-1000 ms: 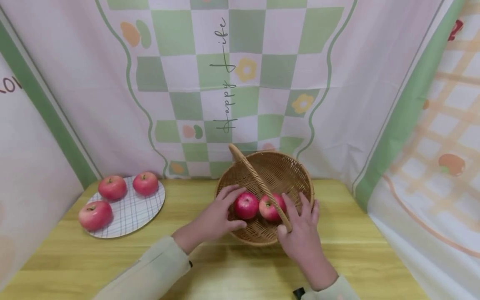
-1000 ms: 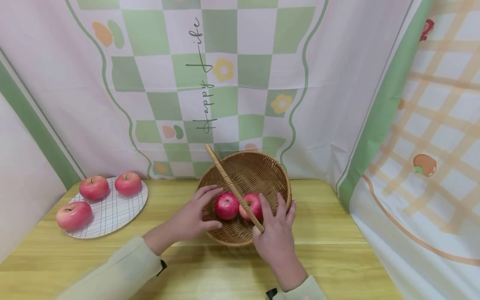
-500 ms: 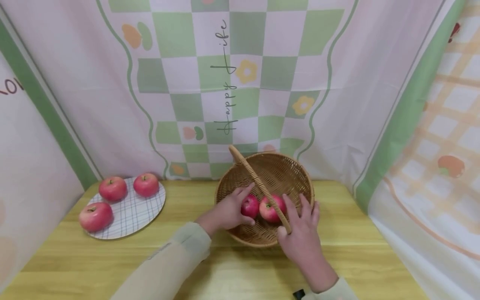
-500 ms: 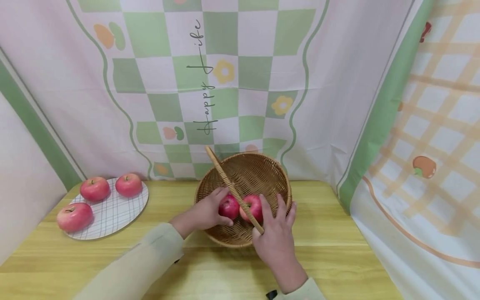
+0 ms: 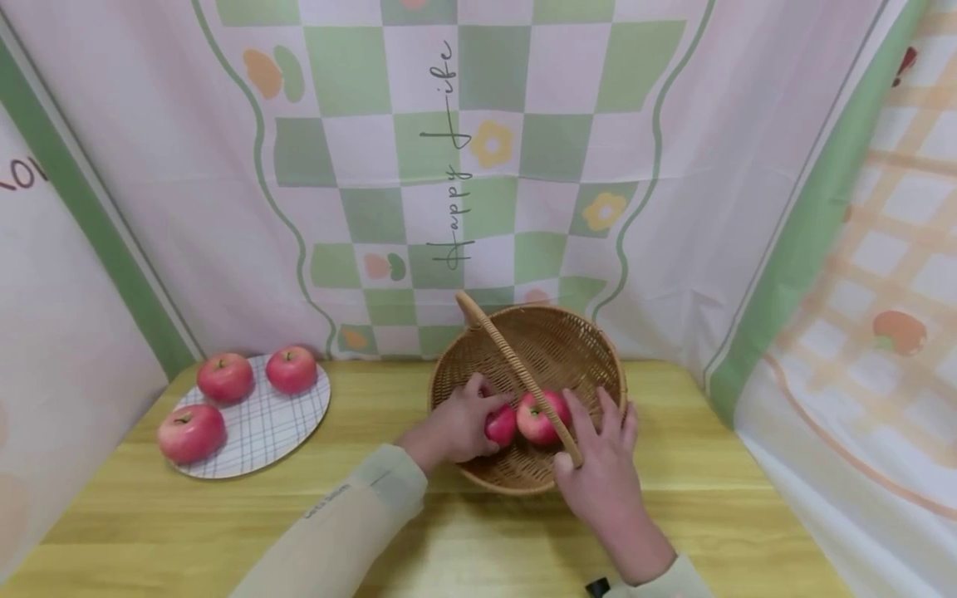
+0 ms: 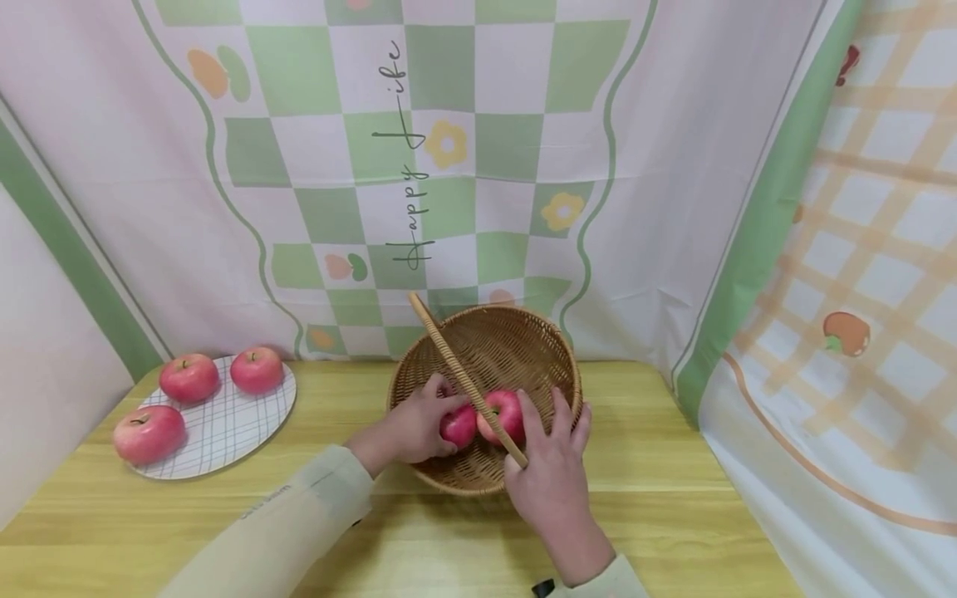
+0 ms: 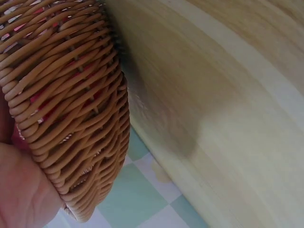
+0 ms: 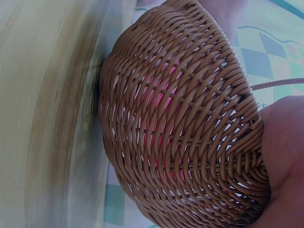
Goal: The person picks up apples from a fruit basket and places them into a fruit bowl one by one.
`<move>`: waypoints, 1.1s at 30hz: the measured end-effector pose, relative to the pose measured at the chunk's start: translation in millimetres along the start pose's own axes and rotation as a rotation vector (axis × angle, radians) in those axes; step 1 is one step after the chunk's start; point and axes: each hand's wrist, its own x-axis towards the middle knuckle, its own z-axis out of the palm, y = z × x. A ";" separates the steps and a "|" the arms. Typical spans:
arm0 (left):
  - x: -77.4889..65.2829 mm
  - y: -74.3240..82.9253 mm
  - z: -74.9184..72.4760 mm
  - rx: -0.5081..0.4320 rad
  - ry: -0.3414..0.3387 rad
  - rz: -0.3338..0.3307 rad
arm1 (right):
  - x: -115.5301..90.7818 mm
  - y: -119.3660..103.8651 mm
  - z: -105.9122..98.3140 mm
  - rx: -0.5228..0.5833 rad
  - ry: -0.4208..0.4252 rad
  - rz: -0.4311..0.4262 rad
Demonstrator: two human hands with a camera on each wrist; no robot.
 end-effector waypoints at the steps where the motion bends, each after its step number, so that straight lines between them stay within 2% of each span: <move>1: 0.2 -0.1 0.4 0.003 -0.005 -0.001 | -0.1 0.1 -0.1 0.001 0.002 -0.001; 4: 1.4 0.0 2.2 -0.007 -0.020 -0.020 | -0.6 0.1 -0.5 0.005 -0.002 0.002; 8: 2.2 0.0 2.7 -0.068 -0.030 -0.062 | -1.5 0.0 -1.2 0.007 -0.023 0.015; 14: 5.9 -5.7 1.0 -0.134 0.033 -0.061 | -0.5 2.0 0.1 0.001 0.001 -0.014; 18: 7.0 -9.2 0.2 -0.239 0.109 -0.041 | 0.3 2.2 0.6 0.001 0.008 -0.021; 22: 6.9 -11.0 -1.1 -0.348 0.181 -0.068 | -0.2 2.5 1.2 0.003 0.008 -0.016; 33: 5.0 -16.7 -10.2 -0.617 0.215 -0.186 | -0.4 0.6 0.1 0.000 -0.021 0.014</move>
